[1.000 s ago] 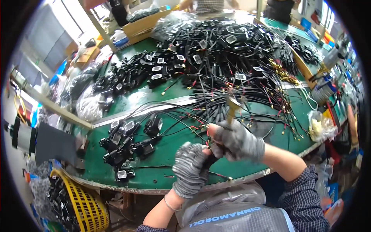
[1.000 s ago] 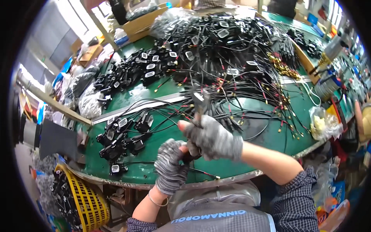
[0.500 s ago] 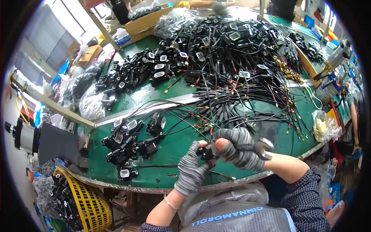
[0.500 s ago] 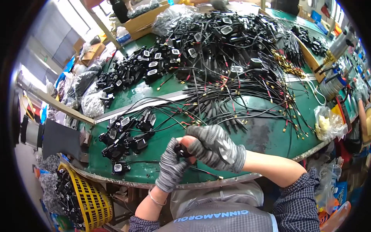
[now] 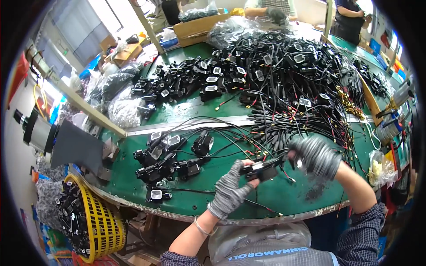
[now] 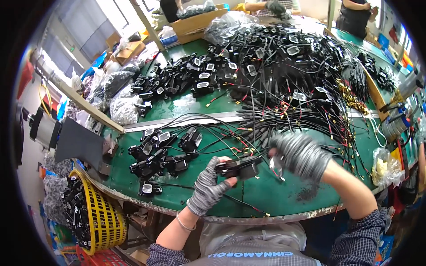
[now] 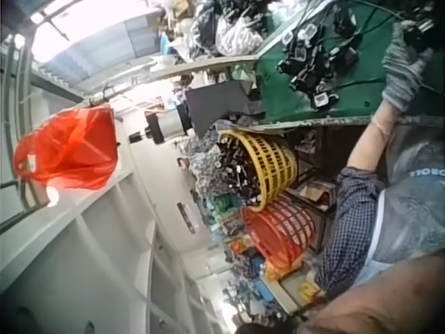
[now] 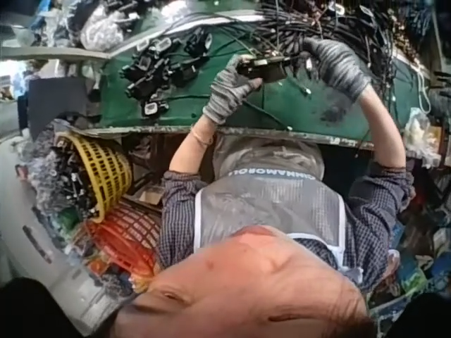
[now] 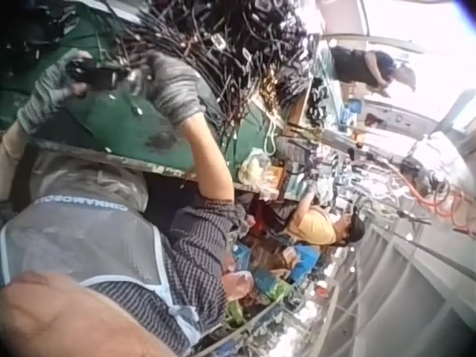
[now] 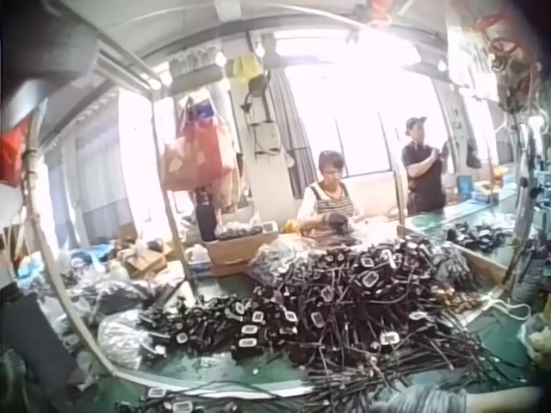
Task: Assembling electronic wiring harnesses by connecting parts and tightening components using a wrench.
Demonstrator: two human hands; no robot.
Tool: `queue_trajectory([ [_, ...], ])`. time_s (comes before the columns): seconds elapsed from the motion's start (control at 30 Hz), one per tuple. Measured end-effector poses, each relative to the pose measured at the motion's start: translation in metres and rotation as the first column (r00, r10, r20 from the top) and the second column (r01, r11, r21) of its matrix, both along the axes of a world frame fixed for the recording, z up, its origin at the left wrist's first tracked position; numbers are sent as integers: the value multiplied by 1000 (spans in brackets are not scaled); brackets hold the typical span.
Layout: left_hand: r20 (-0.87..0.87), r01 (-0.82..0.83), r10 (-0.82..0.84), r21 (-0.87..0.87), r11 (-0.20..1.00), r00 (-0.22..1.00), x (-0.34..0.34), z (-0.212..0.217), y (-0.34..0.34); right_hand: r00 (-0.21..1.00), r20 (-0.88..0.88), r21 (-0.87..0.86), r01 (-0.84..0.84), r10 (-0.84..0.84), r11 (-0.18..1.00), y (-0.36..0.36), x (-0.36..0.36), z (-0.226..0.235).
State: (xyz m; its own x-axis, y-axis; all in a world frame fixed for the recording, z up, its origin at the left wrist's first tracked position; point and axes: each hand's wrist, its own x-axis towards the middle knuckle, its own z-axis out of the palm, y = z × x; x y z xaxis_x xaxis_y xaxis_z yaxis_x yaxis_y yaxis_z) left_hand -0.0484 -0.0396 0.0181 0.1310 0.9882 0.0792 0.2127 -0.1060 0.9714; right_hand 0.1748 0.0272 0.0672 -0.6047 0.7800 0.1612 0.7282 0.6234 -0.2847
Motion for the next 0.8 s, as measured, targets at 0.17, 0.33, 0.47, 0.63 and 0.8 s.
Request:
queue_trajectory([
  [0.17, -536, -121, 592, 672, 731, 601, -51, 3, 15, 944, -259, 553, 320, -206, 769, 64, 16, 49],
  [0.33, -679, -410, 612, 464, 786, 405, -118, -10, 2, 690, -720, 364, 283, 75, 887, 66, 0, 50],
  [0.47, -793, -326, 247, 65, 943, 557, -112, -9, 4, 846, -530, 10, 71, -55, 997, 28, -11, 7],
  [0.63, -668, -205, 34, -179, 962, 744, -104, -12, -21, 918, -337, -577, -27, -208, 816, -20, -17, -42],
  [0.8, -76, -153, 139, -238, 959, 987, -92, -26, -32, 884, -350, -621, 29, -310, 783, -25, -3, -57],
])
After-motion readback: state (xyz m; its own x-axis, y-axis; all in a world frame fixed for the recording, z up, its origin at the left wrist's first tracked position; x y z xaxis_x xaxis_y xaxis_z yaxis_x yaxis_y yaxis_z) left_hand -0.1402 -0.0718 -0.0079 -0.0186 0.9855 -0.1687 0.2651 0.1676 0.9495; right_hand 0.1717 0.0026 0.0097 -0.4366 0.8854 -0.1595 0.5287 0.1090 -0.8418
